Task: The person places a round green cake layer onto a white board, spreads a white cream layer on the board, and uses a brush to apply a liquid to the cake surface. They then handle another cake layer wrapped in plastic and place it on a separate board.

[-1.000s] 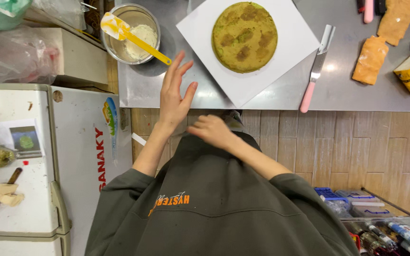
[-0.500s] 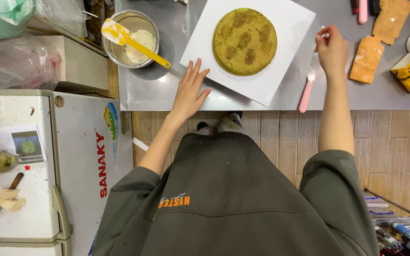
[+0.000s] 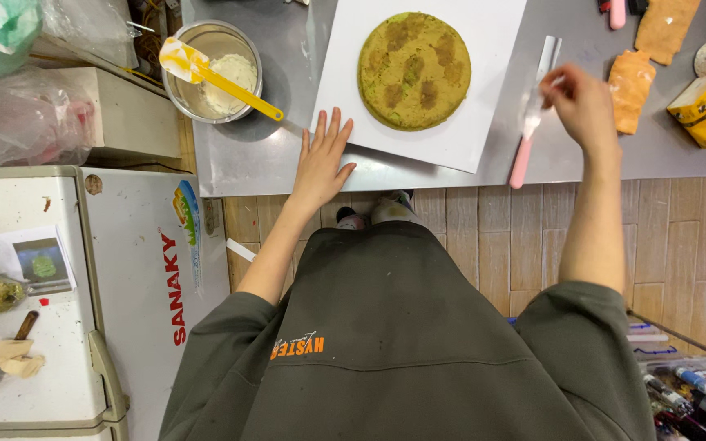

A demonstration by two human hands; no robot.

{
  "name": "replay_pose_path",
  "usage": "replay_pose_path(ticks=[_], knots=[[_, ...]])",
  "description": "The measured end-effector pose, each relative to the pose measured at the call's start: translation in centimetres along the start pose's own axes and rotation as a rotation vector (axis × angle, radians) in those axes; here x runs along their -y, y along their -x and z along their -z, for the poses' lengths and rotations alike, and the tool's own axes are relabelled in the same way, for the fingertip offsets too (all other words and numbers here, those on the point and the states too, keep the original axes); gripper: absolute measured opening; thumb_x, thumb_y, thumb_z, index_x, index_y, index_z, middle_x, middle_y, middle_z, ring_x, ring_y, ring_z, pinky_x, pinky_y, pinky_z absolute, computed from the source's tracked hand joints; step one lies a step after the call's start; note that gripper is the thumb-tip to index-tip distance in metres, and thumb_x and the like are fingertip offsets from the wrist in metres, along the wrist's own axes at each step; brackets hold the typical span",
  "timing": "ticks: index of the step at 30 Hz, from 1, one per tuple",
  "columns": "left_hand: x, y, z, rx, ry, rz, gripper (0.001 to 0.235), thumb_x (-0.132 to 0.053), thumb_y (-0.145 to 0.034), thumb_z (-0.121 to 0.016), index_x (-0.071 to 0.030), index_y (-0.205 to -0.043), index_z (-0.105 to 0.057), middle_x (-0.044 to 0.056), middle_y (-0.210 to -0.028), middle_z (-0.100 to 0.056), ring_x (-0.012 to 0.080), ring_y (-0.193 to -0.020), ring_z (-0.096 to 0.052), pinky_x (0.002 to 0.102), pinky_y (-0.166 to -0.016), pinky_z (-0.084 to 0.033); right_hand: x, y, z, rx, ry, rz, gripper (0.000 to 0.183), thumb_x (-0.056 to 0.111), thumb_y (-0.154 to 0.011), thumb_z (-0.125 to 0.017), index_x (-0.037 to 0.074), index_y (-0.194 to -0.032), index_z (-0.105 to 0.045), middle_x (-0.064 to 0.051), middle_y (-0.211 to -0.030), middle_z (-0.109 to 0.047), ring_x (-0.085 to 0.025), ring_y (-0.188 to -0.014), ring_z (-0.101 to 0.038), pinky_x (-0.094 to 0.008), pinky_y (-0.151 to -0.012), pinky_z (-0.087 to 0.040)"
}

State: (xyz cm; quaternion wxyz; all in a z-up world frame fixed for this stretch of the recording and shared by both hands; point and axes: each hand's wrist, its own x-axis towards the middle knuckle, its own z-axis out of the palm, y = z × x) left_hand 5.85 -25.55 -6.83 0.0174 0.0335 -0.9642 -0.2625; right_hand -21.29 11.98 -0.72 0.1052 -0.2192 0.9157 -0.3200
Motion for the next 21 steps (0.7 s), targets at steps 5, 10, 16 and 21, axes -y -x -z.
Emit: replay_pose_path(ticks=[5, 10, 16, 21], knots=[[0.5, -0.2, 0.2, 0.013, 0.006, 0.01, 0.085, -0.027, -0.093, -0.075, -0.016, -0.163, -0.03, 0.011, -0.173, -0.014, 0.0342, -0.159, -0.009, 0.062, -0.125, -0.013, 1.4, 0.9, -2.3, 0.295, 0.077, 0.012, 0.011, 0.009, -0.101, -0.066, 0.006, -0.111, -0.068, -0.008, -0.084, -0.075, -0.016, -0.076, -0.07, -0.03, -0.07, -0.05], [0.4, -0.3, 0.0, 0.02, -0.005, 0.003, 0.087, -0.028, -0.092, -0.075, -0.017, -0.163, -0.027, 0.011, -0.172, -0.011, 0.0353, -0.158, -0.007, 0.062, -0.124, -0.012, 0.9, 3.5, -2.0, 0.324, -0.126, -0.013, 0.011, 0.01, -0.1, -0.066, 0.005, -0.109, -0.069, -0.009, -0.081, -0.073, -0.016, -0.074, -0.07, -0.03, -0.068, -0.054], [0.7, -0.2, 0.0, 0.031, -0.006, 0.01, 0.088, -0.028, -0.092, -0.074, -0.018, -0.164, -0.025, 0.01, -0.173, -0.01, 0.0337, -0.159, -0.007, 0.061, -0.125, -0.014, -1.2, -0.9, -3.3, -0.067, -0.138, -0.027, 0.014, 0.013, -0.106, -0.066, 0.001, -0.113, -0.065, -0.01, -0.086, -0.072, -0.015, -0.079, -0.071, -0.031, -0.069, -0.052], [0.8, -0.5, 0.1, 0.043, -0.009, 0.019, 0.086, -0.03, -0.091, -0.074, -0.019, -0.162, -0.027, 0.009, -0.172, -0.011, 0.0326, -0.159, -0.007, 0.061, -0.125, -0.013, -2.0, 0.8, -3.1, 0.668, -0.053, -0.239, 0.014, 0.016, -0.094, -0.067, 0.008, -0.104, -0.07, -0.011, -0.077, -0.074, -0.018, -0.067, -0.064, -0.033, -0.062, -0.054]])
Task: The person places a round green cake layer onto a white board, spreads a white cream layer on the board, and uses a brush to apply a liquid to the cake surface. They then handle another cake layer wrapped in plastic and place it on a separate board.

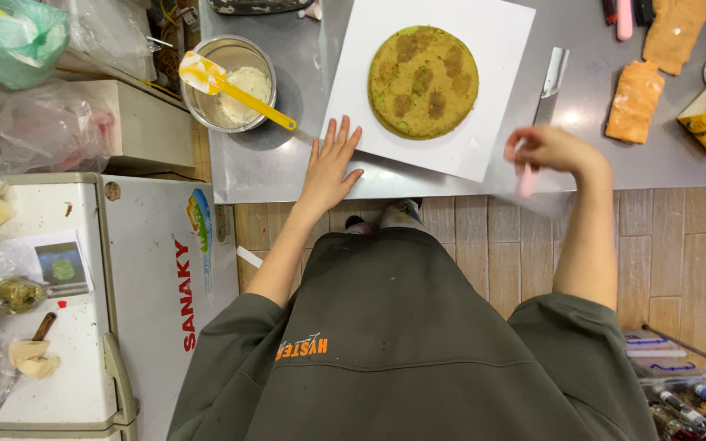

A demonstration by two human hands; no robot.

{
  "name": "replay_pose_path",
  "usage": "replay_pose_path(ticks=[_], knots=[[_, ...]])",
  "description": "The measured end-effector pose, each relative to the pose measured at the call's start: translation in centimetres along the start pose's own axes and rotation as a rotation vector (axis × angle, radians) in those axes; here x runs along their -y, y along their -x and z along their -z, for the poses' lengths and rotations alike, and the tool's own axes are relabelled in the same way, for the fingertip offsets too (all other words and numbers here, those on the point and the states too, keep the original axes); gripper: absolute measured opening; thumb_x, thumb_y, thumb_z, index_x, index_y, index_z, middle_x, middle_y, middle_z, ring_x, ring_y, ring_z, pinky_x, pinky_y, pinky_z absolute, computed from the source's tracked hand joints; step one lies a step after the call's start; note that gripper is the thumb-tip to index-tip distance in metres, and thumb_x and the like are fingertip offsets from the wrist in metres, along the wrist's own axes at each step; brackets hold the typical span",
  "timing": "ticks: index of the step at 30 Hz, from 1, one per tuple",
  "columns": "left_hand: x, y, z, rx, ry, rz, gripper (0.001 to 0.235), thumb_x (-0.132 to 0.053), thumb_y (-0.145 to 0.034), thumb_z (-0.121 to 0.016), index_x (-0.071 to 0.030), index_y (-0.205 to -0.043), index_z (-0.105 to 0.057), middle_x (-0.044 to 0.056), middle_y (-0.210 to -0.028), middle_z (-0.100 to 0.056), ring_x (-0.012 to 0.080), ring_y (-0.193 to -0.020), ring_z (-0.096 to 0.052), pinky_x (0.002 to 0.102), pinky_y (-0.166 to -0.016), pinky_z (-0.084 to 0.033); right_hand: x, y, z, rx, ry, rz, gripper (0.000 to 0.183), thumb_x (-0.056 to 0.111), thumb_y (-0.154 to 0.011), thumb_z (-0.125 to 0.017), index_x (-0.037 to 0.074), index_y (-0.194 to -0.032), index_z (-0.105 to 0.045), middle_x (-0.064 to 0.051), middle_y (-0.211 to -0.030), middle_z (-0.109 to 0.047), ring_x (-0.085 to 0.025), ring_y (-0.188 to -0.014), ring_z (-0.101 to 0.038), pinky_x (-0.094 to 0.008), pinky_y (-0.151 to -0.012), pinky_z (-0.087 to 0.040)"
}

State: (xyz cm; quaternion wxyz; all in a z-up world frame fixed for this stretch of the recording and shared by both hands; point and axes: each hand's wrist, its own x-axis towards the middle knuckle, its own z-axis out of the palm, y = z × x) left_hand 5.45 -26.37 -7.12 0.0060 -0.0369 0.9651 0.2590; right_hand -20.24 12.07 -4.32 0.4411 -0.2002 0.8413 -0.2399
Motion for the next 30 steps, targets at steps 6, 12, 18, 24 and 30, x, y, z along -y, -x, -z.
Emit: replay_pose_path(ticks=[6, 12, 18, 24, 30], knots=[[-0.6, 0.9, -0.7, -0.022, 0.039, 0.001, 0.087, -0.028, -0.091, -0.074, -0.019, -0.163, -0.027, 0.01, -0.173, -0.011, 0.033, -0.159, -0.006, 0.061, -0.125, -0.015, -0.9, 1.4, -3.2, -0.681, -0.347, 0.162, 0.019, 0.019, -0.104, -0.06, 0.005, -0.117, -0.062, -0.004, -0.09, -0.071, -0.01, -0.08, -0.069, -0.025, -0.07, -0.054], [-0.6, 0.4, -0.3, -0.038, 0.034, -0.005, 0.087, -0.029, -0.091, -0.075, -0.019, -0.163, -0.027, 0.01, -0.172, -0.011, 0.0334, -0.159, -0.006, 0.062, -0.125, -0.014, -0.5, 2.5, -3.7, -0.64, -0.404, 0.302, 0.015, 0.017, -0.106, -0.066, 0.005, -0.115, -0.065, -0.004, -0.085, -0.071, -0.007, -0.074, -0.064, -0.024, -0.067, -0.049], [-0.8, 0.4, -0.2, -0.039, 0.019, -0.008, 0.088, -0.028, -0.09, -0.075, -0.019, -0.163, -0.026, 0.009, -0.172, -0.011, 0.0339, -0.159, -0.007, 0.063, -0.124, -0.016, 0.7, 1.8, -1.8, -0.632, -0.342, 0.249, 0.016, 0.016, -0.105, -0.069, 0.002, -0.114, -0.066, -0.004, -0.081, -0.07, -0.006, -0.07, -0.06, -0.025, -0.06, -0.043], [-0.7, 0.5, -0.2, -0.019, 0.006, 0.007, 0.089, -0.028, -0.09, -0.076, -0.019, -0.163, -0.026, 0.008, -0.172, -0.011, 0.0339, -0.159, -0.008, 0.064, -0.123, -0.016, 1.2, 0.5, -1.0, -0.639, -0.228, 0.228, 0.014, 0.016, -0.103, -0.07, 0.003, -0.108, -0.067, -0.004, -0.079, -0.071, -0.009, -0.067, -0.062, -0.026, -0.06, -0.047], [-0.9, 0.6, -0.1, -0.034, 0.017, 0.008, 0.089, -0.027, -0.09, -0.076, -0.019, -0.163, -0.026, 0.008, -0.172, -0.01, 0.0341, -0.159, -0.008, 0.064, -0.124, -0.017, -0.3, 0.8, -0.8, -0.367, -0.266, 0.098, 0.014, 0.017, -0.1, -0.071, 0.005, -0.106, -0.068, -0.003, -0.075, -0.068, -0.008, -0.064, -0.06, -0.025, -0.055, -0.046]])
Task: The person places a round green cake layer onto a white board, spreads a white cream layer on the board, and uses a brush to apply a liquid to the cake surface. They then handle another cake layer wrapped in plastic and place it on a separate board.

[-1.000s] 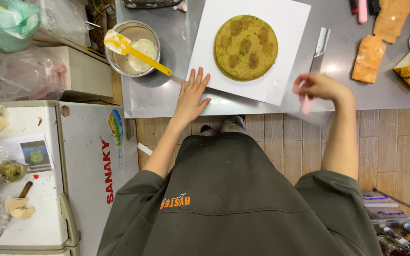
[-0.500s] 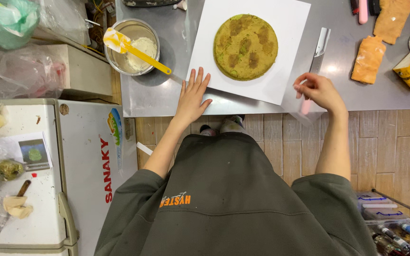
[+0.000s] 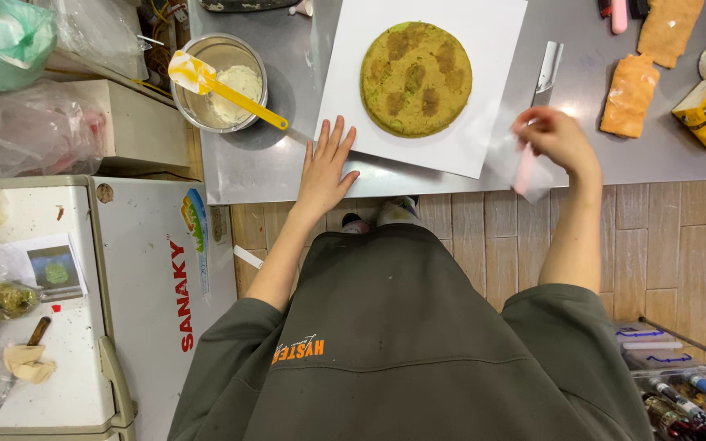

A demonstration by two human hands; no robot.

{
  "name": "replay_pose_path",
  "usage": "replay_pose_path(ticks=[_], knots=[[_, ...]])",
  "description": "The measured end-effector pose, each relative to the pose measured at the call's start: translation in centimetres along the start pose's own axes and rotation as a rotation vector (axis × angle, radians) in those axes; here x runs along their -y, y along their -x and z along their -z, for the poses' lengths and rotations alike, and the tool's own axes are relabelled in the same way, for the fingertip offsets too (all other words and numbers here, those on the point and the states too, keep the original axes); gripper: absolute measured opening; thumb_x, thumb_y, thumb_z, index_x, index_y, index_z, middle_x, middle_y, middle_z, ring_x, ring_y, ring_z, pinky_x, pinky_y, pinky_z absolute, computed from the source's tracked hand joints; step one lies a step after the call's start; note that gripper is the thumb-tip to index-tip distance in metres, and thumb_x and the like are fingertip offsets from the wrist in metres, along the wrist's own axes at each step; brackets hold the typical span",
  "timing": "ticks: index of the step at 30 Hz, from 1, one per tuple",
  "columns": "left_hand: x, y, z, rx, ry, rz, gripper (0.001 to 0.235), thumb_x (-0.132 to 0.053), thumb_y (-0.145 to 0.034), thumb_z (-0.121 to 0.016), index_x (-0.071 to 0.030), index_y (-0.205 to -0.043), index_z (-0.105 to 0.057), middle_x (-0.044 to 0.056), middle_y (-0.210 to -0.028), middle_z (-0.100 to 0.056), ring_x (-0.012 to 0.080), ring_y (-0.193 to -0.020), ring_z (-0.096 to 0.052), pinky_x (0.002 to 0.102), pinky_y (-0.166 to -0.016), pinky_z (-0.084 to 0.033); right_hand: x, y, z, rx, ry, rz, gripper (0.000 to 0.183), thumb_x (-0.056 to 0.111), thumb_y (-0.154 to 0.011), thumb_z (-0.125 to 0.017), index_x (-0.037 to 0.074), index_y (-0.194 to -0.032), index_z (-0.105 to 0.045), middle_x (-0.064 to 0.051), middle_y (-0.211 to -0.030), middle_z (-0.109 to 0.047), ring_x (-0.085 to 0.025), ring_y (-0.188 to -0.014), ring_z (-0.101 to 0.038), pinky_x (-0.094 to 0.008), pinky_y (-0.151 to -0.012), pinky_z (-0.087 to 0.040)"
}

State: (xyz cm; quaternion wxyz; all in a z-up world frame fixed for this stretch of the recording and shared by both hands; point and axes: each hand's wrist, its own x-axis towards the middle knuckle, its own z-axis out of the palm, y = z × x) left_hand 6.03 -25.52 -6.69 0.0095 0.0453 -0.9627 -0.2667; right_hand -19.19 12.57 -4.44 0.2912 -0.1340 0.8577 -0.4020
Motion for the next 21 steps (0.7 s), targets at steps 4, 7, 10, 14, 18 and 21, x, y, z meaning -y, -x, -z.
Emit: replay_pose_path(ticks=[4, 7, 10, 14, 18, 21], knots=[[0.0, -0.1, -0.2, 0.001, 0.01, -0.001, 0.089, -0.027, -0.09, -0.075, -0.018, -0.163, -0.026, 0.009, -0.173, -0.01, 0.035, -0.159, -0.007, 0.063, -0.124, -0.017, -1.4, -1.0, -0.4, -0.339, -0.187, 0.187, 0.013, 0.012, -0.108, -0.068, 0.002, -0.11, -0.061, -0.005, -0.083, -0.071, -0.007, -0.068, -0.064, -0.022, -0.058, -0.046], [0.1, -0.1, -0.2, 0.001, -0.019, -0.002, 0.088, -0.028, -0.091, -0.075, -0.017, -0.163, -0.025, 0.012, -0.172, -0.011, 0.0354, -0.159, -0.009, 0.063, -0.124, -0.016, -2.3, -1.4, -0.7, -0.373, -0.206, 0.137, 0.012, 0.011, -0.108, -0.068, 0.002, -0.11, -0.06, -0.007, -0.083, -0.073, -0.008, -0.06, -0.061, -0.022, -0.052, -0.043], [-0.6, 0.1, -0.6, -0.025, -0.169, 0.01, 0.089, -0.028, -0.09, -0.075, -0.012, -0.163, -0.027, 0.019, -0.17, -0.013, 0.0355, -0.158, -0.014, 0.062, -0.124, -0.015, -2.5, -2.2, -0.8, -0.432, -0.284, 0.182, 0.012, 0.011, -0.11, -0.066, 0.003, -0.113, -0.058, -0.008, -0.084, -0.074, -0.008, -0.057, -0.061, -0.022, -0.049, -0.041], [-2.3, 0.8, -1.4, -0.044, -0.285, 0.117, 0.093, -0.036, -0.088, -0.075, 0.001, -0.158, -0.028, 0.028, -0.165, -0.02, 0.039, -0.155, -0.019, 0.062, -0.124, -0.012, -1.2, -4.5, 0.2, -0.475, -0.283, 0.219, 0.012, 0.01, -0.108, -0.064, 0.003, -0.113, -0.057, -0.007, -0.083, -0.074, -0.008, -0.056, -0.06, -0.023, -0.049, -0.043], [-2.7, 1.7, -1.0, -0.029, -0.364, 0.153, 0.091, -0.042, -0.088, -0.073, 0.004, -0.156, -0.033, 0.024, -0.165, -0.026, 0.0364, -0.155, -0.022, 0.063, -0.123, -0.01, 0.3, -4.8, 3.4, 0.025, 0.032, 0.065, 0.01, 0.008, -0.101, -0.064, 0.003, -0.11, -0.064, -0.007, -0.079, -0.07, -0.009, -0.062, -0.057, -0.027, -0.054, -0.044], [-2.4, 2.0, -0.2, -0.054, -0.317, 0.15, 0.084, -0.043, -0.091, -0.072, 0.002, -0.153, -0.038, 0.024, -0.164, -0.027, 0.0386, -0.155, -0.023, 0.063, -0.123, -0.013, 0.9, -4.5, 5.0, 0.385, 0.063, -0.019, 0.016, 0.009, -0.092, -0.068, 0.004, -0.107, -0.072, -0.008, -0.074, -0.07, -0.011, -0.065, -0.054, -0.03, -0.058, -0.043]])
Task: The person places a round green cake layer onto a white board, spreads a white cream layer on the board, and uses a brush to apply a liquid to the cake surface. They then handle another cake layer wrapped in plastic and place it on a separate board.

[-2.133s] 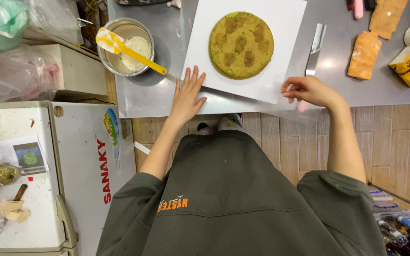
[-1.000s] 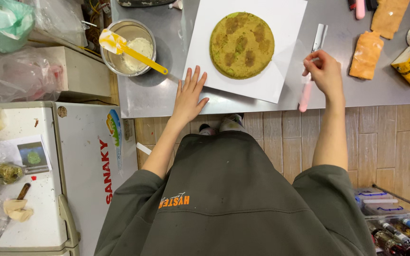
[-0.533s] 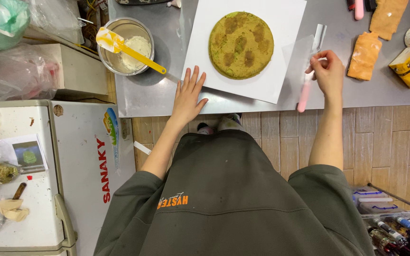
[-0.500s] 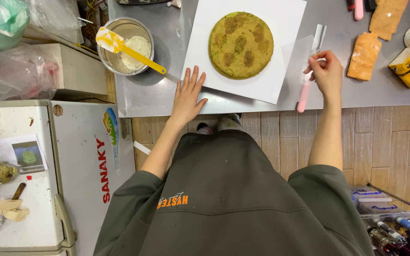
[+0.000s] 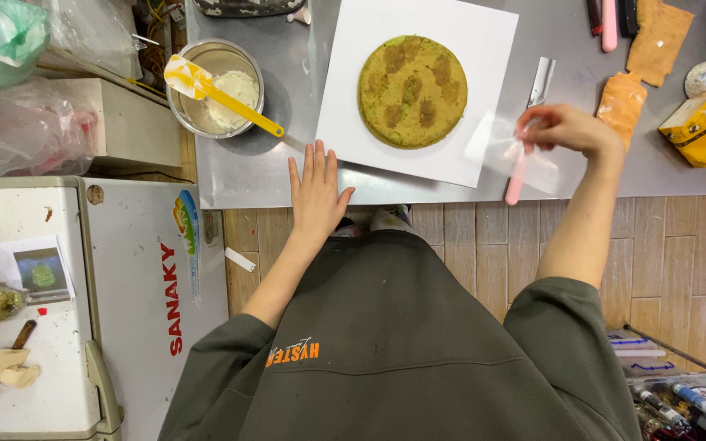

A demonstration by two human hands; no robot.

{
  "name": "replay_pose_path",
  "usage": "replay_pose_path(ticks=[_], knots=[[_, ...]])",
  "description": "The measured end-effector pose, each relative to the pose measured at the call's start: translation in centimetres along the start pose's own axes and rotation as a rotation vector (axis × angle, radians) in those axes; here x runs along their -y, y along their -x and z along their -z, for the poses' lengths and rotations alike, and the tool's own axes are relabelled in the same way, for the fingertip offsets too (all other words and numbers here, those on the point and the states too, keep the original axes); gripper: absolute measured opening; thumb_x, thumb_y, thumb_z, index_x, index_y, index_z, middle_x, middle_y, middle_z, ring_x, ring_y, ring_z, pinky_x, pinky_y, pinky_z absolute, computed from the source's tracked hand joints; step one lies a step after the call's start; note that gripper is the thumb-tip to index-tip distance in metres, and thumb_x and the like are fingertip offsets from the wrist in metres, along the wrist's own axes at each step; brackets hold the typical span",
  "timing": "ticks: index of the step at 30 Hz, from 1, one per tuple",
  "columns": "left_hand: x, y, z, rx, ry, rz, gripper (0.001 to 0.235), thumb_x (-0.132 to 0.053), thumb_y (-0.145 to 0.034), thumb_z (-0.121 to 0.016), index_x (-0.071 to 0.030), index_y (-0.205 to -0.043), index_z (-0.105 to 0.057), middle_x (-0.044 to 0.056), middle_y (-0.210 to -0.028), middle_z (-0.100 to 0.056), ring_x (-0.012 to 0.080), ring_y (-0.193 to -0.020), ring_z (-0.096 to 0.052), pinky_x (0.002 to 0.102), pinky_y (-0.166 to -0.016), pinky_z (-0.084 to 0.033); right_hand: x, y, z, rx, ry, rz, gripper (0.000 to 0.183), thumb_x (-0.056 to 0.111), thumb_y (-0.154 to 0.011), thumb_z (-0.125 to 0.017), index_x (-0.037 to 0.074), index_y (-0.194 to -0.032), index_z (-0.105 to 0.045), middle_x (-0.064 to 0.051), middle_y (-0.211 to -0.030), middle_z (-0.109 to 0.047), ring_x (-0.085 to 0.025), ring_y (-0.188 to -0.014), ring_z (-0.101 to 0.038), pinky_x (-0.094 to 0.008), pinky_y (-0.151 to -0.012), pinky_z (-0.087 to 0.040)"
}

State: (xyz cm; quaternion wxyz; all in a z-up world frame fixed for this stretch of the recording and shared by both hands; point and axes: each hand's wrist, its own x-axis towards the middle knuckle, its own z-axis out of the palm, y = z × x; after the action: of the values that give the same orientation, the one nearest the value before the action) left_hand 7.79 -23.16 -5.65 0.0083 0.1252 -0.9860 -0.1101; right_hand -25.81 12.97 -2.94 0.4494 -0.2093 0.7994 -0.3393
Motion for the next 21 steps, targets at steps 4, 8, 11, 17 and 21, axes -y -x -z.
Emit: replay_pose_path(ticks=[4, 8, 11, 17, 21], knots=[[0.1, 0.4, 0.0, -0.059, 0.112, -0.06, 0.082, -0.038, -0.089, -0.074, 0.003, -0.152, -0.042, 0.026, -0.164, -0.027, 0.0385, -0.154, -0.024, 0.06, -0.122, -0.019, -0.5, 0.0, -1.1, -0.356, 0.053, 0.124, 0.015, 0.011, -0.101, -0.066, 0.004, -0.114, -0.067, -0.004, -0.086, -0.071, -0.009, -0.077, -0.062, -0.027, -0.069, -0.048], [0.1, 0.4, -0.1, -0.079, 0.148, -0.093, 0.079, -0.034, -0.086, -0.076, 0.004, -0.149, -0.047, 0.026, -0.161, -0.033, 0.0381, -0.15, -0.03, 0.06, -0.119, -0.023, -1.6, 0.8, -1.8, -0.112, 0.012, 0.032, 0.021, 0.007, -0.091, -0.068, 0.005, -0.111, -0.072, -0.003, -0.079, -0.069, -0.011, -0.07, -0.059, -0.028, -0.063, -0.049], [-0.3, 0.9, 0.0, -0.146, 0.166, -0.116, 0.065, -0.031, -0.089, -0.076, 0.002, -0.141, -0.056, 0.021, -0.155, -0.045, 0.0346, -0.144, -0.044, 0.055, -0.12, -0.03, -2.4, 1.0, -2.9, -0.532, -0.118, 0.148, 0.013, 0.01, -0.101, -0.068, 0.002, -0.112, -0.066, -0.001, -0.083, -0.071, -0.009, -0.075, -0.066, -0.025, -0.064, -0.049], [-1.7, 1.0, 0.9, -0.169, 0.209, -0.202, 0.057, -0.026, -0.083, -0.079, 0.003, -0.13, -0.064, 0.018, -0.144, -0.057, 0.0315, -0.126, -0.056, 0.046, -0.109, -0.043, -1.9, 0.6, -4.0, -0.509, -0.086, 0.175, 0.014, 0.011, -0.102, -0.072, 0.002, -0.111, -0.067, -0.004, -0.081, -0.07, -0.008, -0.074, -0.066, -0.024, -0.062, -0.047], [-2.0, 0.6, 1.5, -0.173, 0.216, -0.174, 0.053, -0.025, -0.083, -0.08, 0.003, -0.126, -0.065, 0.017, -0.141, -0.06, 0.0336, -0.125, -0.055, 0.046, -0.102, -0.045, -1.4, 0.8, -3.8, -0.501, -0.01, 0.116, 0.016, 0.014, -0.101, -0.072, 0.003, -0.111, -0.069, -0.003, -0.081, -0.071, -0.01, -0.073, -0.065, -0.025, -0.062, -0.048]])
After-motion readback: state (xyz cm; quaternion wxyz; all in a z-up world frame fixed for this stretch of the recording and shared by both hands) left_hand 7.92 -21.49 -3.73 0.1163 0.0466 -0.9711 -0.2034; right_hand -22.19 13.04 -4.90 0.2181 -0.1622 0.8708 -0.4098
